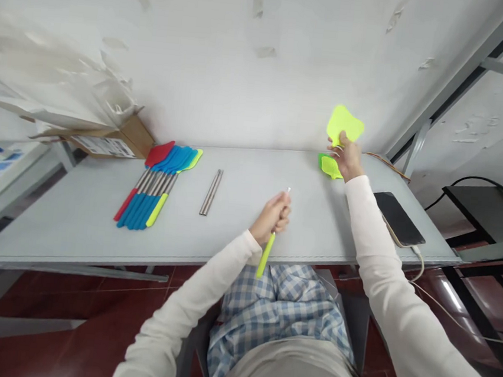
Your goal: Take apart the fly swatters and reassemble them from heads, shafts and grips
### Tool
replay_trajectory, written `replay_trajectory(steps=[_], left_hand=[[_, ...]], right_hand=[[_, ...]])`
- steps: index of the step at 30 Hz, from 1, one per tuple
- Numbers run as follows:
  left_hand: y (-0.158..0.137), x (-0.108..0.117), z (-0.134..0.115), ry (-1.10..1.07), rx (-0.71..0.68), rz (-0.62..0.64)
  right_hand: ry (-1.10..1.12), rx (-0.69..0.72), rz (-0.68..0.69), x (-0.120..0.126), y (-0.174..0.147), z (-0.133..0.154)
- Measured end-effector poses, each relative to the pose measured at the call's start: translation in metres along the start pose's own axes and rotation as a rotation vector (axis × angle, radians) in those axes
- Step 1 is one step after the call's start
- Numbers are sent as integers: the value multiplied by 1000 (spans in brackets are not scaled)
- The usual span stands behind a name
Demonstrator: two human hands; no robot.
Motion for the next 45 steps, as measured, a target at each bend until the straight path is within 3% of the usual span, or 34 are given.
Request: replay_trajectory(steps=[2, 4, 9, 14, 18, 22, 28, 33, 35, 38, 40, 43, 45], left_hand=[[4, 4, -8, -99, 28, -9], [15, 1, -16, -185, 88, 32], [50, 1, -28, -320, 211, 93], [70, 14, -21, -337, 300, 88], [72, 18, -26, -366, 296, 63], [67, 14, -30, -405, 337, 79], [68, 22, -30, -592, 340, 23], [77, 42, -52, -714, 137, -51], [81, 58, -68, -745, -8, -101], [82, 86, -93, -801, -265, -190], [79, 100, -103, -828, -400, -236], [79, 99, -106, -801, -496, -234], [80, 86, -100, -730, -487, -200]], right_hand=[[-80, 4, 90, 4, 1, -4], [-212, -29, 71, 9, -4, -17], [-721, 64, -264, 35, -18, -22], [-1136, 41, -377, 43, -23, -22], [-1262, 88, -528, 45, -38, -10], [-1235, 294, -516, 24, -52, 4], [-1093, 693, -246, -43, -79, 13], [-887, 905, 126, -93, -116, 10], [-783, 871, 349, -110, -130, 3], [-676, 704, 702, -133, -154, -16], [-656, 599, 855, -143, -168, -30], [-651, 478, 905, -149, -171, -46], [-644, 439, 799, -144, -160, -48]])
Point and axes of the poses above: each hand's wrist, its own y-axis towards the middle knuckle, its own x-axis out of the back of the hand, z = x × y, the point moved 10 cm from there along y, towards the middle knuckle, and after that the axes turned 14 degrees about -y, right-handed, at the moved point
